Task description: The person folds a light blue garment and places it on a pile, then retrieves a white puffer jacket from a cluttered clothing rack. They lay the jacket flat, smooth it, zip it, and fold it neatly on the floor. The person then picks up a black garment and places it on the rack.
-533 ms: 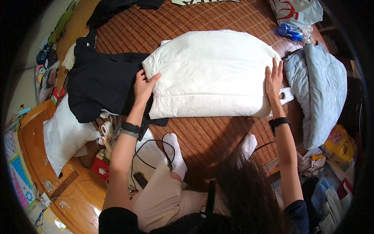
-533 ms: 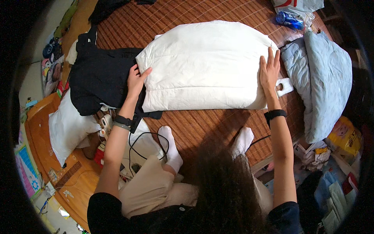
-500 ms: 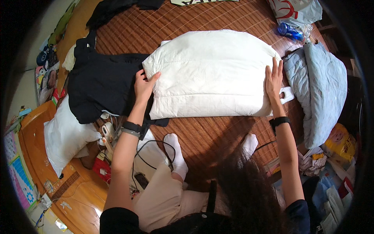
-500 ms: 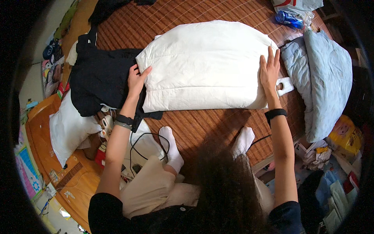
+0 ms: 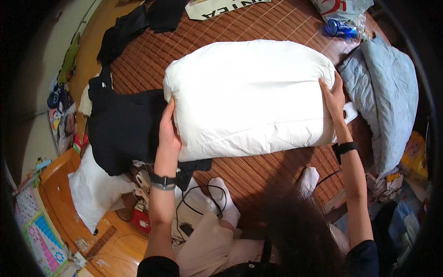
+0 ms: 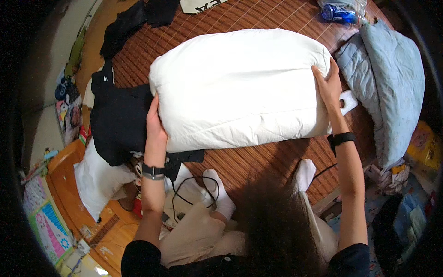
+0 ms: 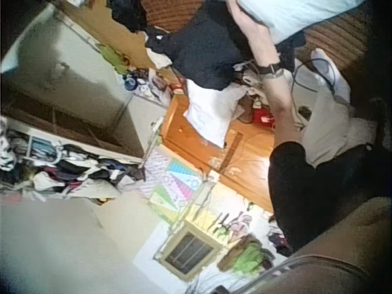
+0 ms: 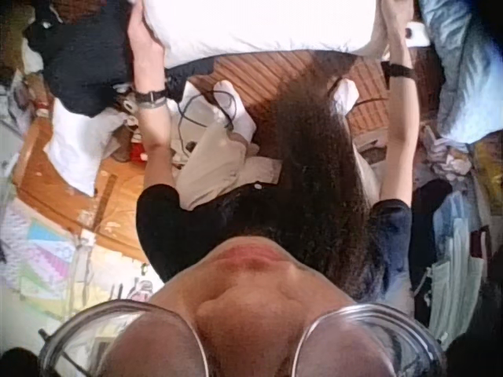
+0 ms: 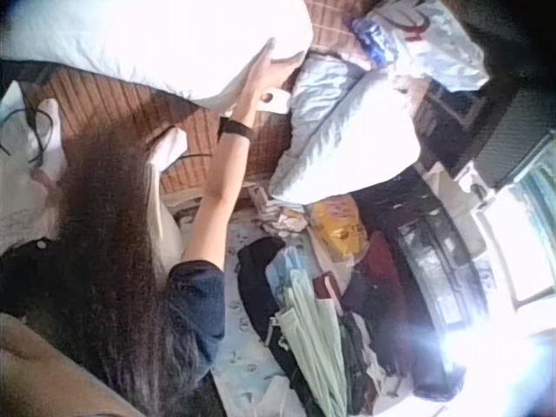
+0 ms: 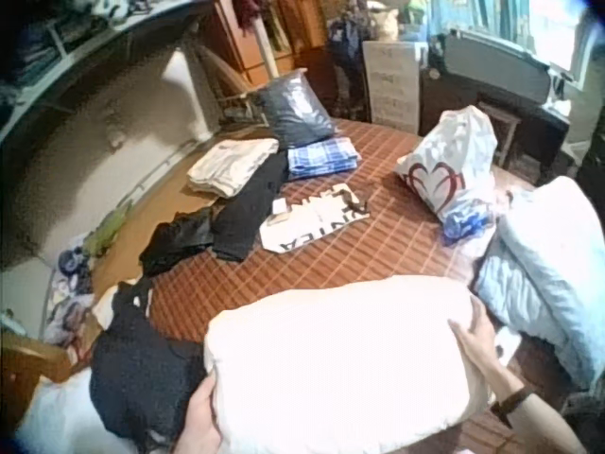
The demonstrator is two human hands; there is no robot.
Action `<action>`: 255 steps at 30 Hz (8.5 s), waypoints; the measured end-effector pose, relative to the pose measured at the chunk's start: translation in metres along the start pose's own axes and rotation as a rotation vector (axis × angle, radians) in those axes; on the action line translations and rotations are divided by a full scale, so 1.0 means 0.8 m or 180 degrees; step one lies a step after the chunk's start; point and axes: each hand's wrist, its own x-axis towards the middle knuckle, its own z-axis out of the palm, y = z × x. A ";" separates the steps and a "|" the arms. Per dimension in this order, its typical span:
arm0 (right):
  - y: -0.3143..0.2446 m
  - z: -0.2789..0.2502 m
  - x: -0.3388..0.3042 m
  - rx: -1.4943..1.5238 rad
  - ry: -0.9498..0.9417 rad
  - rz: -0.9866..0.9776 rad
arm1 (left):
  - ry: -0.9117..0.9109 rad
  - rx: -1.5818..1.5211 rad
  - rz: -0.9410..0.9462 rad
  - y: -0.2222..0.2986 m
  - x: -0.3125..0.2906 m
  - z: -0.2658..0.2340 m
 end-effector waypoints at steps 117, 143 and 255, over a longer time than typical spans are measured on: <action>0.048 -0.523 -0.014 0.2554 0.1058 0.0525 | -0.2469 0.1204 -0.0186 0.079 0.055 0.518; 0.284 -0.530 0.073 -0.2836 0.3008 0.0382 | 0.1032 0.2829 -0.0335 0.144 -0.014 -0.156; -1.054 -0.359 -0.482 0.1851 -0.4920 0.1561 | 0.0420 -0.0230 0.0876 0.560 -0.800 -0.136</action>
